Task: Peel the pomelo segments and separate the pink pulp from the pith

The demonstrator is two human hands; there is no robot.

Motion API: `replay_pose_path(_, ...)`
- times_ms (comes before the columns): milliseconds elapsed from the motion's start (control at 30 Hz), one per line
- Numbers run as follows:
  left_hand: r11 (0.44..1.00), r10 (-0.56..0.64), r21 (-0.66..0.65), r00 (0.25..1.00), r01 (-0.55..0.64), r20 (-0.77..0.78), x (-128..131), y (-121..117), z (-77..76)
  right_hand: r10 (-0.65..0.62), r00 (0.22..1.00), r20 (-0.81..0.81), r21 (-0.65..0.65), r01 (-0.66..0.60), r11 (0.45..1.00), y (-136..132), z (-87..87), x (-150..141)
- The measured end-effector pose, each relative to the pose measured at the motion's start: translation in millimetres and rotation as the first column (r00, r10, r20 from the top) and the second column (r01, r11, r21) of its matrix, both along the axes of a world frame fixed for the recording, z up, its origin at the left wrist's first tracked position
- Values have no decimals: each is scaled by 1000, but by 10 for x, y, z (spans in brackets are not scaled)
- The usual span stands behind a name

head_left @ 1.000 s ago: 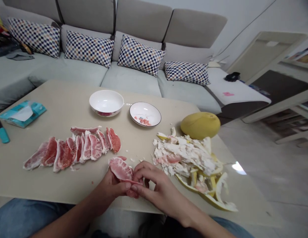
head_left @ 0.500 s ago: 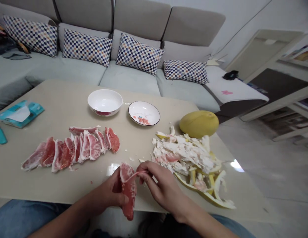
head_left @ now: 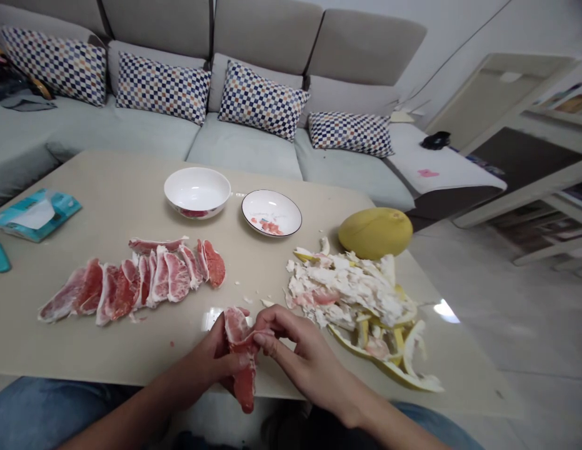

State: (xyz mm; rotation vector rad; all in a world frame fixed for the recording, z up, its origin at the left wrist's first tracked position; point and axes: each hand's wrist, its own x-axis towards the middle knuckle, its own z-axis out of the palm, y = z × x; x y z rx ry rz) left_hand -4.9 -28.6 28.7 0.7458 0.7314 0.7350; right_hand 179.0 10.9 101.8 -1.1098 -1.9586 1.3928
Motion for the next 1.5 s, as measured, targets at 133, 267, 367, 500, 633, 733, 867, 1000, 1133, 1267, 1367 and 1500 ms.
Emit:
replay_pose_path(133,999,36,20,998,-35,-51,28,-20,33,59,998,-5,-28,-60,998,-5,31,-21)
replay_pose_path(267,995,88,54,996,-87,-30,83,-33,0,112,986,126,-7,-112,994,3,43,-47)
replay_pose_path(367,996,72,58,997,-72,-7,84,-38,-19,109,975,195,52,-121,991,23,20,-46)
replay_pose_path(500,999,34,39,999,-33,-33,71,-44,-27,192,964,185,170,-224,960,32,-9,-20)
replay_pose_path(633,1000,6,14,1000,-5,-24,86,-52,-45,217,962,162,243,-253,937,3,-34,-17)
replay_pose_path(733,999,-22,29,999,21,24,65,-40,-27,151,981,119,163,-169,972,-3,-57,-35)
replay_pose_path(867,1000,10,18,1000,-10,17,-15,11,25,108,988,111,107,-120,987,22,-72,-45)
replay_pose_path(1000,997,76,-34,997,-76,-5,-38,41,30,149,978,143,150,-171,974,37,-62,-37)
replay_pose_path(1133,994,85,-64,996,-87,-31,7,33,10,158,966,205,273,-211,938,11,-85,-34)
replay_pose_path(1267,994,104,-27,987,-108,-126,35,5,5,129,958,256,418,-230,879,-49,-166,-55)
replay_pose_path(1367,994,108,-11,986,-110,-124,50,-24,5,49,982,183,474,-132,871,-101,-239,-106)
replay_pose_path(1500,982,178,-50,981,-183,-79,96,-53,8,-100,994,54,462,64,885,-162,-335,-208)
